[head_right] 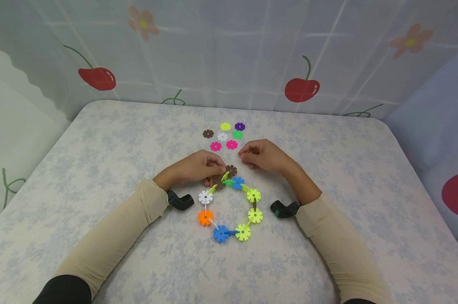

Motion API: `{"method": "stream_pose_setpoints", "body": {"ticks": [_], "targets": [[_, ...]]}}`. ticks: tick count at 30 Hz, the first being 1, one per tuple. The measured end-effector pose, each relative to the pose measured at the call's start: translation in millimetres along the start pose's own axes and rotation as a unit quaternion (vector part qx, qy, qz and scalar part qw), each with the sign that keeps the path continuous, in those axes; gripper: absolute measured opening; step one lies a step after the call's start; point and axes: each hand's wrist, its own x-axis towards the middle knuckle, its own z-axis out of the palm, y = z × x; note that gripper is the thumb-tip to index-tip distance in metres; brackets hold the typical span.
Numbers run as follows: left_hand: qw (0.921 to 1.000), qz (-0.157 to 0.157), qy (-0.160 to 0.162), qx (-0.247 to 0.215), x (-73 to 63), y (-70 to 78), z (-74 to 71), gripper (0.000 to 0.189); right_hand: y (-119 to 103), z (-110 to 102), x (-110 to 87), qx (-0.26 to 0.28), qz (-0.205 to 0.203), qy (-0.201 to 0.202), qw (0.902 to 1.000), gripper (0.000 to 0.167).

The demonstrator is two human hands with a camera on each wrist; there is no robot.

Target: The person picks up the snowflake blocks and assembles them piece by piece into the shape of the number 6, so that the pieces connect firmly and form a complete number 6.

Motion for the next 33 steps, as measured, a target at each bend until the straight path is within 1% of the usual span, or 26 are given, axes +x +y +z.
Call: {"method": "stream_pose_setpoints", "body": {"ticks": [2,4,9,13,16,18,21,22,24,26,28,29,30,33], "targets": [[1.0,0.001,0.0,0.006,0.5,-0.6,-0.1,0.018,1,-2,0.8,-0.022,0.002,0.013,0.9997,0.023],[0.9999,0.003,0.001,0.01,1.0,-1.0,-0.1,0.018,1,-4,1.0,-0.045,0.003,0.018,0.9988,0.026],[0.9998,0.01,0.006,0.018,2.1,-1.8,-0.6,0.018,0,-7,3.7,-0.084,0.007,0.011,0.9964,0.037],[0.9997,0.015,0.012,0.014,2.8,-2.9,-1.0,0.017,-2,-9,9.4,-0.114,0.013,-0.014,0.9932,0.047],[0.9995,0.02,0.022,0.012,2.8,-3.3,-0.8,0.017,-7,-11,14.6,-0.149,0.023,-0.042,0.9876,0.052],[0.9992,0.023,0.03,0.01,2.7,-3.2,-0.5,0.017,-10,-12,17.4,-0.171,0.031,-0.058,0.983,0.051],[0.9989,0.028,0.036,0.007,2.6,-2.2,0.2,0.017,-12,-13,19.2,-0.181,0.039,-0.069,0.9802,0.046],[0.9989,0.028,0.036,0.006,2.7,-1.6,0.4,0.017,-12,-13,18.7,-0.18,0.039,-0.066,0.9807,0.043],[0.999,0.029,0.033,0.002,3.2,-0.5,0.7,0.019,-10,-14,16.6,-0.157,0.037,-0.054,0.9854,0.035],[0.9991,0.029,0.031,0.0,3.3,-0.5,1.1,0.02,-6,-15,14.4,-0.137,0.024,-0.035,0.9896,0.023],[0.9992,0.028,0.03,-0.003,3.4,-0.4,1.0,0.021,-2,-16,12.5,-0.127,0.006,-0.013,0.9917,0.012],[0.9992,0.027,0.03,-0.003,3.6,-0.5,0.9,0.021,-1,-17,11.8,-0.124,-0.002,-0.003,0.9922,0.01],[0.9992,0.027,0.03,-0.003,3.6,-0.7,0.8,0.02,0,-17,11.3,-0.128,-0.01,0.006,0.9917,0.011],[0.9992,0.028,0.028,-0.004,3.4,-1.6,0.1,0.02,0,-17,10.1,-0.144,-0.023,0.014,0.9893,0.021]]}}
